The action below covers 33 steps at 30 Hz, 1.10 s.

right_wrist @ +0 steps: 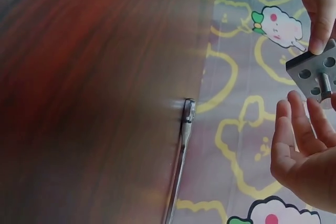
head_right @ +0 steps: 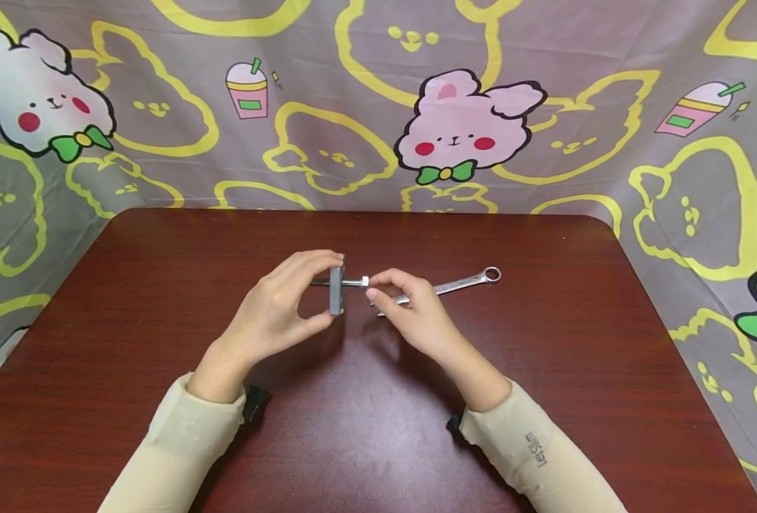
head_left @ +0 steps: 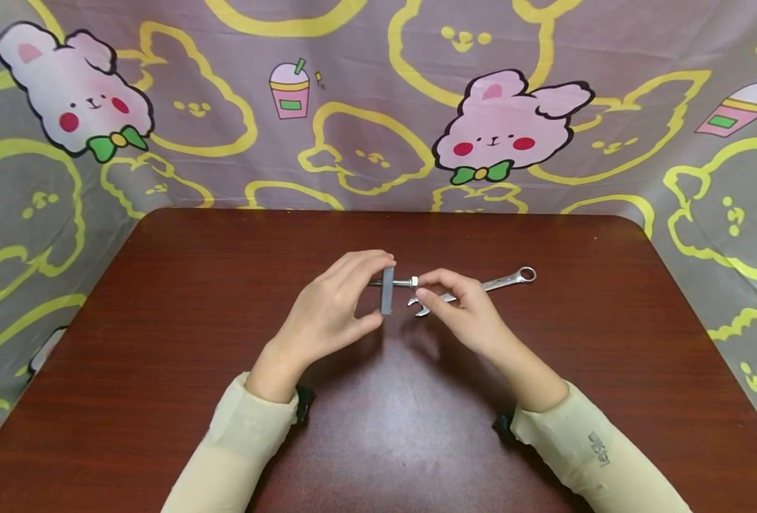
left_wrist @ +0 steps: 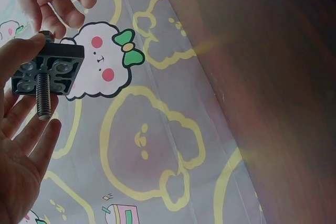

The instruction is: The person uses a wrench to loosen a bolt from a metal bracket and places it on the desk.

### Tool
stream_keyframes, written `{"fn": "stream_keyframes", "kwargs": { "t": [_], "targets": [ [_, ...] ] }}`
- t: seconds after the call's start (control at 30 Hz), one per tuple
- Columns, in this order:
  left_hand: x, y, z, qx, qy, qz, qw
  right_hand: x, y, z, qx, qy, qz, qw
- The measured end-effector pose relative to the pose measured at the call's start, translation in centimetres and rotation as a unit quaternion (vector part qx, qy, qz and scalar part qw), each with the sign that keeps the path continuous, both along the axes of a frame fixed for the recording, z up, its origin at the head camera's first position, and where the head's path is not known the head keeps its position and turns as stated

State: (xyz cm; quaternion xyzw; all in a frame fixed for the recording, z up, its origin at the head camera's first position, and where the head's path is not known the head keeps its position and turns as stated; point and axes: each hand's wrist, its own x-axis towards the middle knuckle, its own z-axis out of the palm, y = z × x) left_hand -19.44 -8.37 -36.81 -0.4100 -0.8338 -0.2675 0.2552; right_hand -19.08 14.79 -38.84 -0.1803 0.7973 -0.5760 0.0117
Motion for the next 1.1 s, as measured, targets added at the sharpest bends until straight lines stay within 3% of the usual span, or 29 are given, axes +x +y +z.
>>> {"fn": "stream_keyframes", "kwargs": {
  "t": [0.43,0.73,1.1],
  "targets": [
    [0.0,-0.1,-0.1,0.003,-0.002,-0.007,1.0000,0.3,-0.5,0.4,-0.063,-0.002,-0.007,0.9980],
    [-0.2,0.0,-0.4,0.001,-0.006,-0.006,1.0000,0.7,-0.7,0.7,-0.090,0.049,-0.023,0.9944],
    [-0.2,-0.1,-0.3,-0.003,-0.010,-0.003,0.9999,1.0,-0.7,0.8,-0.114,0.089,0.002,0.9894]
  ]
}}
